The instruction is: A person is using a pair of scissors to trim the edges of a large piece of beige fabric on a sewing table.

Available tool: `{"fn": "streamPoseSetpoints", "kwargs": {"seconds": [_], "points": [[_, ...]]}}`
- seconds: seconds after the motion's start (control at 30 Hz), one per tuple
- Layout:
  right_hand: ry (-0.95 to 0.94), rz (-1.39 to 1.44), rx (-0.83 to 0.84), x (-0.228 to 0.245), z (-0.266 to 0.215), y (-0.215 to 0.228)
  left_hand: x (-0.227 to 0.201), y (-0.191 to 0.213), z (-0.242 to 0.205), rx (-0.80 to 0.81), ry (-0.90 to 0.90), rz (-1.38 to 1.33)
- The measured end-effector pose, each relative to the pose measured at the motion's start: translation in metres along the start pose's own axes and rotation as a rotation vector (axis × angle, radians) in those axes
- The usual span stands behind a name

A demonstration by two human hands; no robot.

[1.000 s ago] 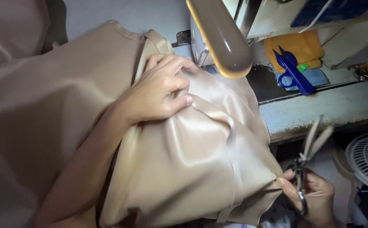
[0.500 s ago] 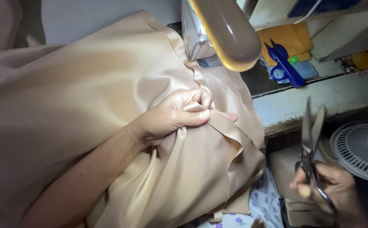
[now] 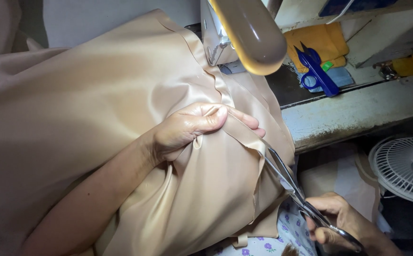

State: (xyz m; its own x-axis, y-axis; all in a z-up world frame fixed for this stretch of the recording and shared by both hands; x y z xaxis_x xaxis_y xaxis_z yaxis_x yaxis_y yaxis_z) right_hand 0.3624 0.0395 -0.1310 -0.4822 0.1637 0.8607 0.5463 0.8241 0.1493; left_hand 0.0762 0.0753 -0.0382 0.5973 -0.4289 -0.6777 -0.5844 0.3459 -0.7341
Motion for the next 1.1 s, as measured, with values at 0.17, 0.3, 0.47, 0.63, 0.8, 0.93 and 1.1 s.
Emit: {"fn": "streamPoseSetpoints", "kwargs": {"seconds": [0.17, 0.3, 0.47, 0.63, 0.8, 0.93, 1.1], "points": [[0.041, 0.085, 0.132, 0.03, 0.018, -0.012, 0.006, -0.005, -0.003, 0.114, 0.035, -0.251], [0.089, 0.105, 0.17, 0.047, 0.022, -0.014, -0.003, -0.011, -0.005, 0.13, -0.014, -0.06], [0.087, -0.016, 0.086, 0.085, 0.023, -0.01, 0.01, 0.007, -0.005, -0.024, 0.098, -0.102], [0.203, -0.027, 0.159, 0.075, 0.033, -0.005, 0.017, 0.014, -0.005, -0.059, 0.096, -0.172], [0.356, -0.172, 0.172, 0.08, 0.03, -0.005, 0.016, 0.014, -0.007, -0.108, 0.085, -0.171], [0.31, -0.235, 0.08, 0.075, 0.025, -0.001, 0.011, -0.001, -0.01, -0.066, 0.118, -0.142], [0.231, -0.008, 0.101, 0.059, 0.024, 0.002, 0.007, -0.009, -0.011, -0.015, 0.126, -0.101]]}}
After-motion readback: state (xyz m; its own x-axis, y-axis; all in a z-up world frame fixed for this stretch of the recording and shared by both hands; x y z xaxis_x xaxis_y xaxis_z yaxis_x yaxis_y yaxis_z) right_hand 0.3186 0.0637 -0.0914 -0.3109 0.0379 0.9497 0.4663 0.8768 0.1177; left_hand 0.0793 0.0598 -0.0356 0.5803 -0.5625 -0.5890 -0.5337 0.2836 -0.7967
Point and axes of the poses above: each hand's wrist, its own z-axis towards the middle knuckle, its own y-axis out of the back of the hand, x = y × z, the point moved 9 cm from there along z, towards the middle knuckle, and after that the axes turned 7 degrees about -z, right-handed, at the moved point
